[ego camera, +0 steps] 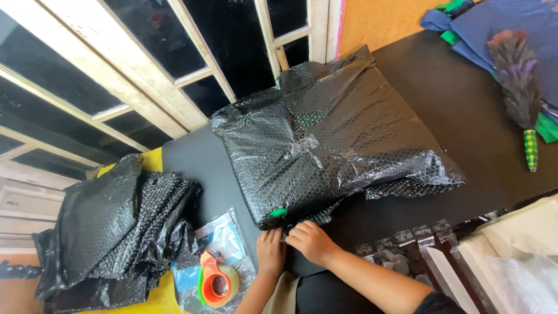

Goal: Wrapping a pillow in black bubble wrap and securing the packaging with adhesive tape using a dispenser.

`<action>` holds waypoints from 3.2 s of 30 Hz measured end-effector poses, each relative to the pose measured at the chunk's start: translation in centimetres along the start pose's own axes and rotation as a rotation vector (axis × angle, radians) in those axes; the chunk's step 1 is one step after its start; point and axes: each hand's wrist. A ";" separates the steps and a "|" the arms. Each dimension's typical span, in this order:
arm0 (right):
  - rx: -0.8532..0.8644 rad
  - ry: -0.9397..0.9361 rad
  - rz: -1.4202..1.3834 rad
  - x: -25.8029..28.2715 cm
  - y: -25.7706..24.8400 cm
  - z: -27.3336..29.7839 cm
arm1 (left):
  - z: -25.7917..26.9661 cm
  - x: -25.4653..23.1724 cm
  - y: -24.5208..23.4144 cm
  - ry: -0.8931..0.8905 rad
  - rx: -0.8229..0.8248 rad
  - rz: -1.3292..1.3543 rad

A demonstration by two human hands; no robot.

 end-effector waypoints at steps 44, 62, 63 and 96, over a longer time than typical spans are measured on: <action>0.133 1.069 -0.348 -6.3 1.3 -10.7 | -8.3 0.2 -1.9 -0.846 -0.465 0.631; -0.483 1.932 -0.063 -11.9 -19.0 36.3 | -11.3 -3.9 -6.6 -1.074 -0.321 0.810; -0.483 1.942 -0.064 -11.4 -18.8 35.8 | -11.3 -3.9 -6.6 -1.073 -0.311 0.806; 0.356 0.422 -0.171 -4.2 -7.7 -10.5 | -8.8 1.5 -2.3 -0.857 -0.404 0.769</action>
Point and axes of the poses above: each hand's wrist, its own z-axis away from the middle knuckle, its own y-axis out of the palm, x = y × z, and after that the axes turned 2 degrees about -y, right-handed
